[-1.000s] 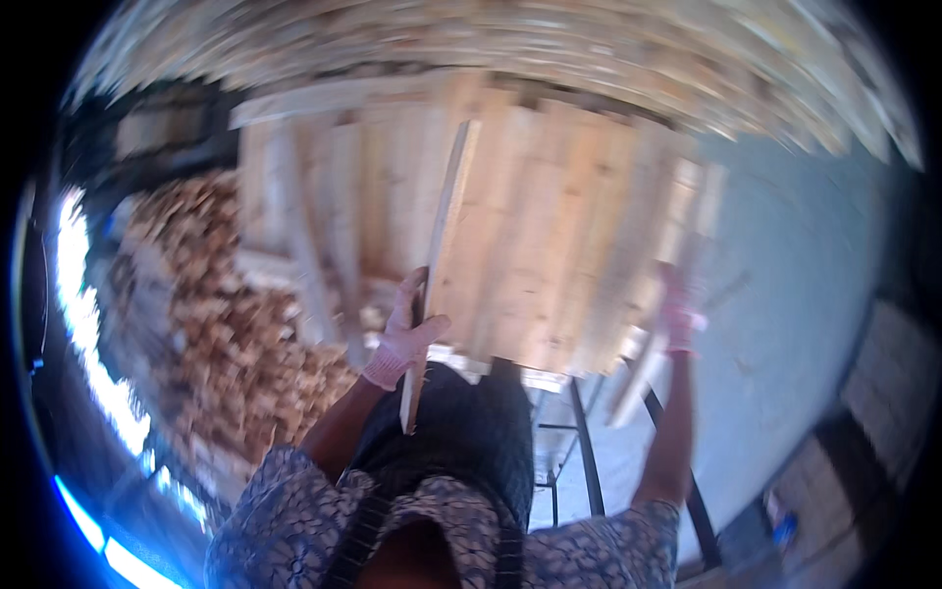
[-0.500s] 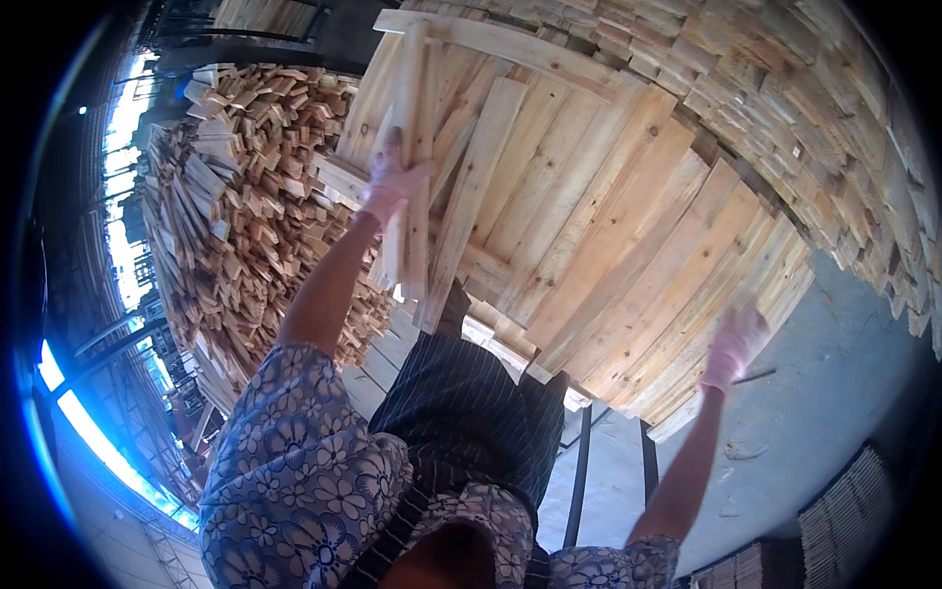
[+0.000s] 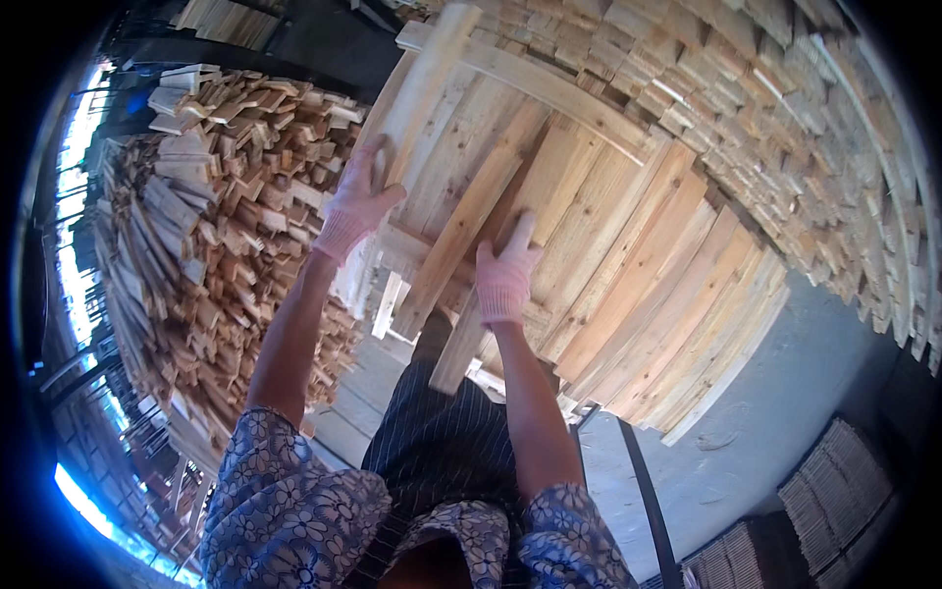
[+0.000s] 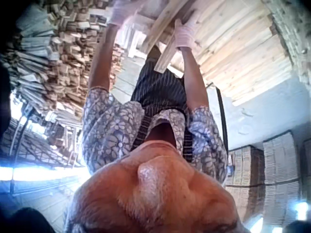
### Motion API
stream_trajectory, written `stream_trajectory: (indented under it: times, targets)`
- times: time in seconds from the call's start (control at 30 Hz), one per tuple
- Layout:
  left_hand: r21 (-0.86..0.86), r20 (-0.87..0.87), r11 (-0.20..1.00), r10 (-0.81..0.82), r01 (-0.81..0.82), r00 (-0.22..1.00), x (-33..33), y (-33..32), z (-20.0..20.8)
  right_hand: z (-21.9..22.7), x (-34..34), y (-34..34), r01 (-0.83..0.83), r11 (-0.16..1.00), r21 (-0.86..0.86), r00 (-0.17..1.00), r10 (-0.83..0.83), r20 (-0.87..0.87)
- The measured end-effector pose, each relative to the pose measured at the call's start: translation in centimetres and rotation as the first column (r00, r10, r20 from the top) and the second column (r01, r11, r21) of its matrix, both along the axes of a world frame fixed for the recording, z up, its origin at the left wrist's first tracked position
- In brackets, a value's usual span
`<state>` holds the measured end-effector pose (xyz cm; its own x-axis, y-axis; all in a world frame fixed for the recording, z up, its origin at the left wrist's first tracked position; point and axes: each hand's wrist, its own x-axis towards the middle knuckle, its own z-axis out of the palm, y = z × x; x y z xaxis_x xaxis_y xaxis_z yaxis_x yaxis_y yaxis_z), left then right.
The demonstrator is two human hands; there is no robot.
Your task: The person picks up wooden planks from a large pile and arranges them into a neat stack on a metal rack. They repeatedly grab planks, align them, and place them on top of the existing stack, occasionally adjusting the position of the wood to ensure stability.
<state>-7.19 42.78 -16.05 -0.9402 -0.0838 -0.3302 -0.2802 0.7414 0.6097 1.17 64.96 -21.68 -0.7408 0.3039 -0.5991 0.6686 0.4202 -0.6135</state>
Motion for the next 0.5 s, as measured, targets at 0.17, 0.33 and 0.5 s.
stream_trajectory:
  times: [0.17,0.33,0.5]
  targets:
    - [-0.532,0.066,0.834,-0.131,0.146,0.989,-1.1,0.5,-5.3,3.5,-1.8,-4.3,-0.050,0.995,0.090,0.982,0.065,-0.178]
    - [-0.536,0.087,0.790,-0.297,0.296,0.951,-3.0,2.6,-5.3,-0.8,-5.6,-8.3,-0.046,0.941,0.334,0.994,0.008,0.113]
    - [-0.555,-0.044,0.804,-0.282,0.212,0.958,-3.7,0.8,-8.7,3.7,-2.5,-2.1,-0.088,0.996,-0.024,0.996,0.087,-0.020]
